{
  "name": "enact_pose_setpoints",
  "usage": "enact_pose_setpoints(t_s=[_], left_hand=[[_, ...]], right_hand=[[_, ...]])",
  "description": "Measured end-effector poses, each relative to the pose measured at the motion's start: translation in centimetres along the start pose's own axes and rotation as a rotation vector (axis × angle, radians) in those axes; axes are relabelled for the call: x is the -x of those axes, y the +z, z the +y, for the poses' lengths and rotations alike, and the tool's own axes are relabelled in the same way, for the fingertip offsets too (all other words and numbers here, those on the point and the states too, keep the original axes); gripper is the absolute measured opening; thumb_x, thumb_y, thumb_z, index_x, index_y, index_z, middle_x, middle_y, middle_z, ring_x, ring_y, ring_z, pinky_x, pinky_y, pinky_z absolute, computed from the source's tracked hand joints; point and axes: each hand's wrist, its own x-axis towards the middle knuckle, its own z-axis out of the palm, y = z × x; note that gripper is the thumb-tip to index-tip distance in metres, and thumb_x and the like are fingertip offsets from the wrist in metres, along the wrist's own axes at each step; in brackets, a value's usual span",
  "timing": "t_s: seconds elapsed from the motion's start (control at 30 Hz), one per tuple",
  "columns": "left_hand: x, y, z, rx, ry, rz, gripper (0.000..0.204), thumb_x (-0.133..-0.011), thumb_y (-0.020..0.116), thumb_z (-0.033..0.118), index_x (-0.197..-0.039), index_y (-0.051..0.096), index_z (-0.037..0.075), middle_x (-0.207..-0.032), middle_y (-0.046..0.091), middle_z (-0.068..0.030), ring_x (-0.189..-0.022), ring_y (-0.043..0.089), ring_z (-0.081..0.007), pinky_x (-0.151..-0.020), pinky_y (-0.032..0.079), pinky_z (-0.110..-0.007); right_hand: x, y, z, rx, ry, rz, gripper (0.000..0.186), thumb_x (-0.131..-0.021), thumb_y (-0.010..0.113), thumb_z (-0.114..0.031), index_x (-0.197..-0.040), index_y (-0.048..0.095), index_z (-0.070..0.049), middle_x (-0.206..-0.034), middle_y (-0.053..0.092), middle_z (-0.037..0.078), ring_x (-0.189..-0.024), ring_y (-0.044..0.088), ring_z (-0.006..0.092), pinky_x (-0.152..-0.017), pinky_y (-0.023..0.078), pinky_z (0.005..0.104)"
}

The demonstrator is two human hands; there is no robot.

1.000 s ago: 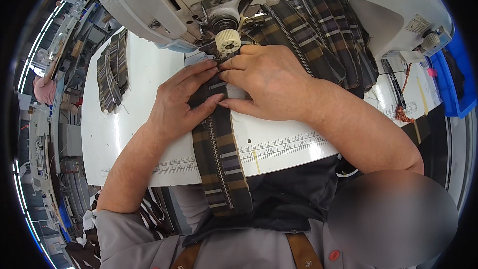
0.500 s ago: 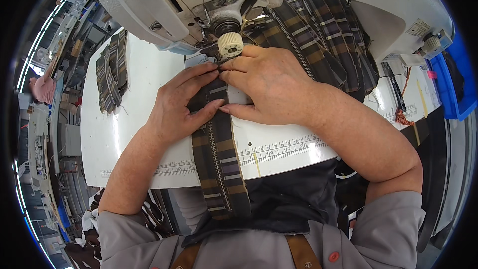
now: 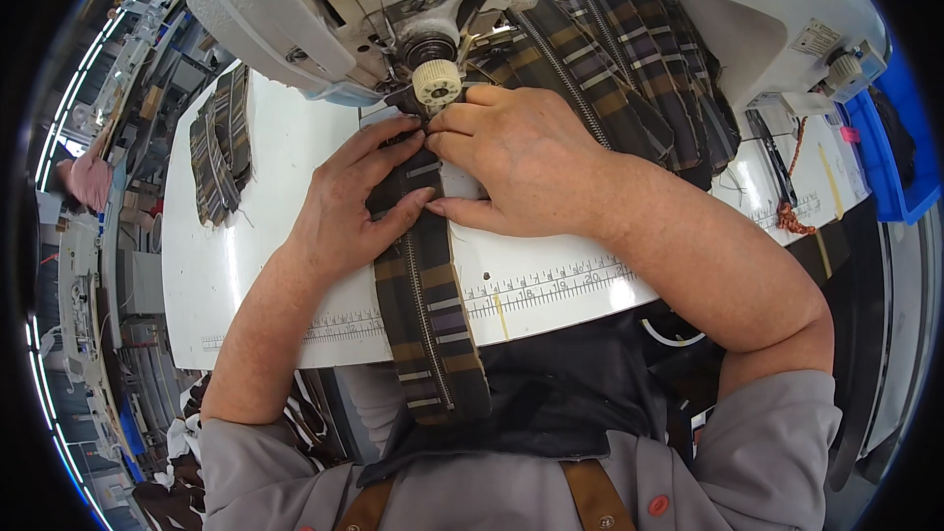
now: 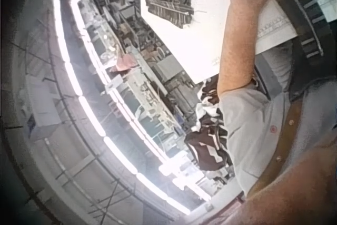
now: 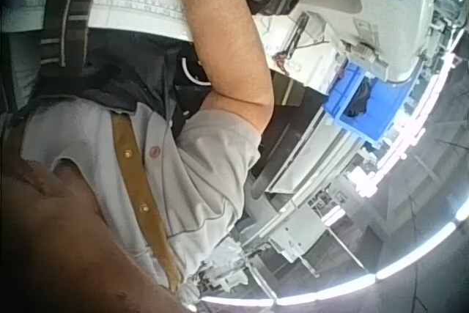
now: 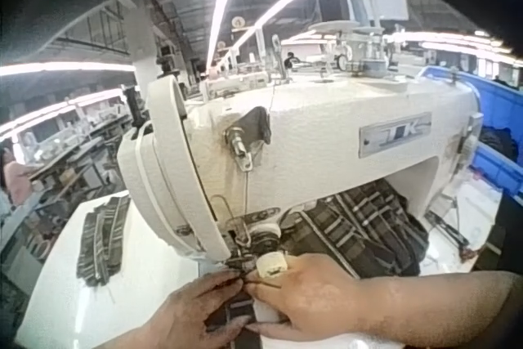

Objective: Sewing plaid fabric strips together using an industrial sewing machine in a workshop.

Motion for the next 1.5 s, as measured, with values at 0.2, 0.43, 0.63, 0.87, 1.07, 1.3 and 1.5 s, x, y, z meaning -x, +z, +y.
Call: enact_pose_setpoints(t_s=[0.2,0.43,0.63,0.87,1.07,1.3,1.5], left_hand=[[0.20,-0.25,0.38,-0.113,0.011,-0.020,0.051,-0.089,0.080,0.021,-0.134,0.068,-0.002,-0.145,0.060,-0.0219,-0.138,0.057,-0.0414,-0.113,0.049,-0.047],[0.07,-0.14,0.09,-0.140,0.064,0.003,0.054,-0.088,0.080,0.019,-0.135,0.067,-0.003,-0.144,0.061,-0.0226,-0.141,0.055,-0.0422,-0.116,0.047,-0.048],[0.09,-0.17,0.23,-0.149,0.045,0.006,0.052,-0.087,0.080,0.017,-0.134,0.068,-0.003,-0.142,0.064,-0.0218,-0.140,0.057,-0.0403,-0.115,0.049,-0.047],[0.25,-0.17,0.36,-0.124,0.019,0.016,0.051,-0.088,0.081,0.017,-0.133,0.068,-0.003,-0.142,0.064,-0.0215,-0.135,0.061,-0.0387,-0.112,0.052,-0.045],[0.15,-0.20,0.37,-0.083,0.009,0.017,0.050,-0.088,0.081,0.017,-0.132,0.069,-0.003,-0.141,0.066,-0.0212,-0.132,0.064,-0.0378,-0.111,0.053,-0.044],[0.21,-0.13,0.30,-0.064,-0.019,0.016,0.049,-0.088,0.081,0.017,-0.131,0.070,-0.003,-0.140,0.067,-0.0210,-0.131,0.065,-0.0364,-0.111,0.053,-0.043],[0.19,-0.12,0.33,-0.062,-0.013,0.025,0.047,-0.088,0.081,0.016,-0.130,0.070,-0.003,-0.141,0.067,-0.0207,-0.130,0.066,-0.0360,-0.110,0.053,-0.042]], right_hand=[[0.00,-0.11,0.09,-0.001,-0.024,0.018,0.049,-0.082,0.080,-0.042,-0.110,0.076,-0.002,-0.109,0.073,0.009,-0.101,0.069,0.0271,-0.080,0.060,0.0409],[0.06,0.00,0.04,-0.006,-0.010,-0.010,0.052,-0.084,0.078,-0.044,-0.113,0.076,-0.001,-0.110,0.074,0.010,-0.101,0.070,0.0276,-0.082,0.059,0.0415],[0.08,0.28,0.08,-0.013,-0.007,-0.014,0.051,-0.085,0.078,-0.044,-0.114,0.076,-0.002,-0.110,0.073,0.010,-0.102,0.071,0.0279,-0.083,0.059,0.0422],[0.16,0.23,0.00,-0.003,0.000,-0.016,0.051,-0.085,0.077,-0.043,-0.114,0.076,-0.002,-0.110,0.073,0.009,-0.102,0.071,0.0282,-0.083,0.059,0.0423],[0.12,0.21,-0.04,-0.003,0.003,-0.011,0.050,-0.085,0.077,-0.043,-0.115,0.076,-0.002,-0.112,0.073,0.009,-0.103,0.071,0.0279,-0.084,0.059,0.0424],[0.15,0.27,-0.13,-0.012,0.009,0.003,0.049,-0.086,0.077,-0.042,-0.114,0.076,-0.001,-0.113,0.073,0.010,-0.102,0.072,0.0284,-0.084,0.059,0.0425],[0.10,0.40,-0.10,-0.013,-0.009,0.014,0.048,-0.086,0.076,-0.041,-0.113,0.076,-0.001,-0.113,0.073,0.010,-0.102,0.072,0.0287,-0.084,0.059,0.0425]])
